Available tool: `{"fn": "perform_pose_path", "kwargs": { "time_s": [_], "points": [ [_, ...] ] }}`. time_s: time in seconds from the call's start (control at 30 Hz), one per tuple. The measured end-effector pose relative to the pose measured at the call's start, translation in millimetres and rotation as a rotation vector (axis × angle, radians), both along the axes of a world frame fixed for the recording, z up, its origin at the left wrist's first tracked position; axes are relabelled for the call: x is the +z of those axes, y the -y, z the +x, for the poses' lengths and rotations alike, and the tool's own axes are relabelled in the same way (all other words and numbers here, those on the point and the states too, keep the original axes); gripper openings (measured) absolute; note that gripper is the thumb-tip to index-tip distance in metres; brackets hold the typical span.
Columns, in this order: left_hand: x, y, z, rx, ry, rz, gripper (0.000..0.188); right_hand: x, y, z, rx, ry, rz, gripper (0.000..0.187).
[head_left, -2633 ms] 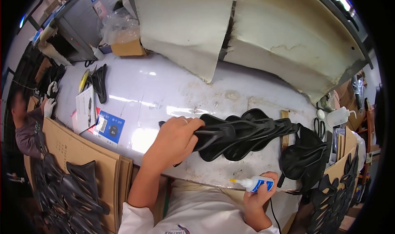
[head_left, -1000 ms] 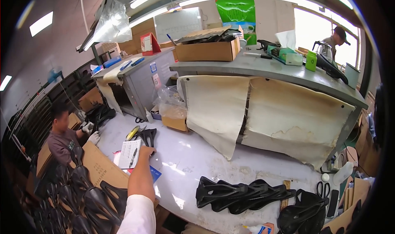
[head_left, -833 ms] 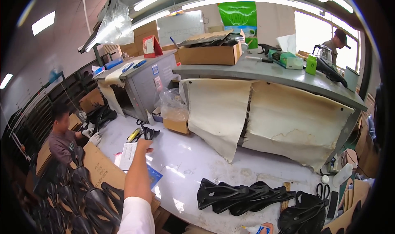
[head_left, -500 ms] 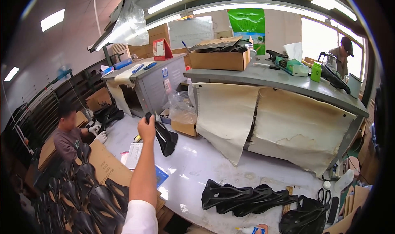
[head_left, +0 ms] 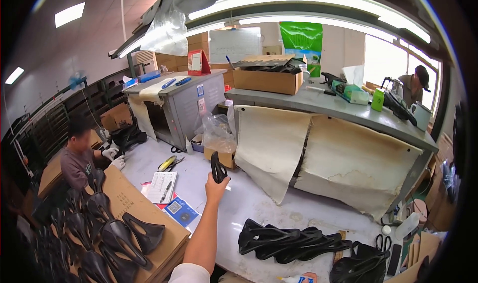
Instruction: The person is applying glue to the underside of bicycle saddle frames as part of a manufacturing process.
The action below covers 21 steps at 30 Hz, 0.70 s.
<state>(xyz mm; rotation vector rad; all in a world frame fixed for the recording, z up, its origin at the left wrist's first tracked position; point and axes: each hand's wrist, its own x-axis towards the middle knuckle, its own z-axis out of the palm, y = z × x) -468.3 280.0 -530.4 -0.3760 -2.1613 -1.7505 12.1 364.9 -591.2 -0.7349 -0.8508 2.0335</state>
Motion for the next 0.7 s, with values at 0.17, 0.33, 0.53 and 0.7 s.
{"fn": "perform_pose_path", "kwargs": {
  "time_s": [0.17,0.33,0.53,0.7],
  "points": [
    [17.9,2.8,-1.7,-0.028,0.056,0.394,0.042,14.2,2.8,2.7,0.053,-0.039,-0.009,0.021],
    [113.0,23.5,44.2,-0.399,0.195,0.889,0.036,5.0,1.2,8.3,-0.026,-0.011,-0.052,0.022],
    [145.9,52.8,67.7,-0.302,0.025,0.744,0.05,16.7,-10.5,-11.5,0.039,-0.053,-0.075,0.021],
    [144.0,64.2,130.3,-0.485,-0.008,0.83,0.067,13.4,-3.8,2.9,-0.041,0.056,-0.118,0.023]
  ]
}}
